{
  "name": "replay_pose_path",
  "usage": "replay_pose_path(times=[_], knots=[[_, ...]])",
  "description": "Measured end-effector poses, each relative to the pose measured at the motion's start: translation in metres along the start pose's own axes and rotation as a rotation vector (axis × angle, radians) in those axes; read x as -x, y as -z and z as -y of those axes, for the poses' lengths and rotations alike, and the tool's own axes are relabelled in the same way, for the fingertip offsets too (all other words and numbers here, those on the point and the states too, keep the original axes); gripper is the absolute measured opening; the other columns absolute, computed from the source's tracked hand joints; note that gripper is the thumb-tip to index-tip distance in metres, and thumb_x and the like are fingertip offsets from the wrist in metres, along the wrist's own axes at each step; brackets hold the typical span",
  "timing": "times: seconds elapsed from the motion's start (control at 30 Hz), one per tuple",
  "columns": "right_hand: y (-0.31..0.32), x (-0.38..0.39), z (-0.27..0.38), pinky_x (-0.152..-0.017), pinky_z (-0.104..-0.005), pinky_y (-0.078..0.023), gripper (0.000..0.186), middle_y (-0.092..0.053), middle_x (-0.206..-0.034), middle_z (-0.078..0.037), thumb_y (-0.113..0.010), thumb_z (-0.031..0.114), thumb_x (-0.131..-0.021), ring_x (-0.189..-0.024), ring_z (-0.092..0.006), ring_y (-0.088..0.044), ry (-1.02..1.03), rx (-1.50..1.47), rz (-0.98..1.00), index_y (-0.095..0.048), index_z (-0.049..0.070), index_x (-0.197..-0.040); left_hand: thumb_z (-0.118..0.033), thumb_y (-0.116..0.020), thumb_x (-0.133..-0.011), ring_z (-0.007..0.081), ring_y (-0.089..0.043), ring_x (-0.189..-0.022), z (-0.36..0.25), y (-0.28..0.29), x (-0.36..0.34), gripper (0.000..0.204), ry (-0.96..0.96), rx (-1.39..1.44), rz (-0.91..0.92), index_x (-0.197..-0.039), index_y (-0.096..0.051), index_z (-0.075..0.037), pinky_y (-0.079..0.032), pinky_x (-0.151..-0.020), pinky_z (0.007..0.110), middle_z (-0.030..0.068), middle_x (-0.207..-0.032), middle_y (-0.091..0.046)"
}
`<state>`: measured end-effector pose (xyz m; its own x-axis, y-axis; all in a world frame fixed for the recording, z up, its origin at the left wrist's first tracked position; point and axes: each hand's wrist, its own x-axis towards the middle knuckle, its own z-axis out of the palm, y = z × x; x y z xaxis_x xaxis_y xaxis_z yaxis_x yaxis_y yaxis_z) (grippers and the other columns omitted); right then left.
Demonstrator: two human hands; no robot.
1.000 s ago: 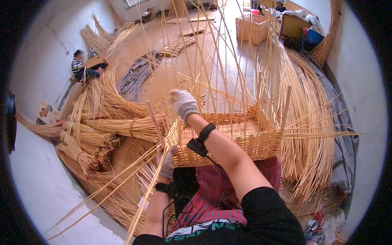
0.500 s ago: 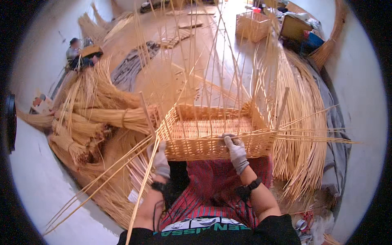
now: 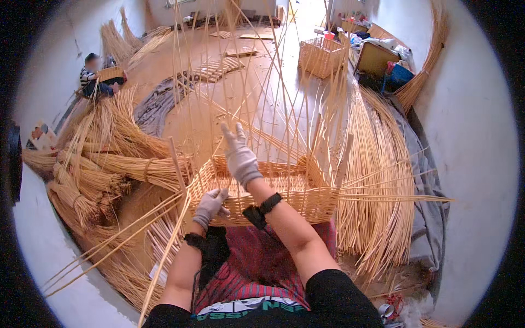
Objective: Weave a rectangular basket using long wooden strips.
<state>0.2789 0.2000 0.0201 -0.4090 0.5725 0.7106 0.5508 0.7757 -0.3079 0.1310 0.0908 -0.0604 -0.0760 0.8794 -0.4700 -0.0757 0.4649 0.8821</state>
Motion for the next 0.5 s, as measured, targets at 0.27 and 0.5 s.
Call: replay_pose_path(times=[0.27, 0.5], knots=[[0.059, 0.169, -0.038, -0.061, -0.0306, -0.053, 0.019, -0.071, -0.098, -0.013, -0.045, 0.024, -0.108, -0.079, -0.0207, -0.07, -0.895, -1.211, -0.128, -0.047, 0.013, -0.123, -0.023, -0.075, -0.09, 0.0164, -0.067, -0.059, -0.025, -0.012, -0.001, 0.057, -0.037, -0.269, -0.029, -0.14, -0.049, -0.014, -0.053, -0.049, 0.029, 0.0067, -0.084, -0.069], [0.066, 0.14, -0.008, -0.069, -0.0277, -0.057, 0.013, -0.072, -0.095, -0.007, -0.057, 0.02, -0.103, -0.087, -0.0165, -0.071, -0.626, -1.316, -0.26, -0.055, 0.009, -0.109, -0.031, -0.077, -0.089, 0.0181, -0.066, -0.073, -0.053, -0.045, 0.01, 0.068, -0.275, -0.669, -0.401, -0.146, -0.043, -0.017, -0.053, -0.068, 0.038, 0.0041, -0.084, -0.068]])
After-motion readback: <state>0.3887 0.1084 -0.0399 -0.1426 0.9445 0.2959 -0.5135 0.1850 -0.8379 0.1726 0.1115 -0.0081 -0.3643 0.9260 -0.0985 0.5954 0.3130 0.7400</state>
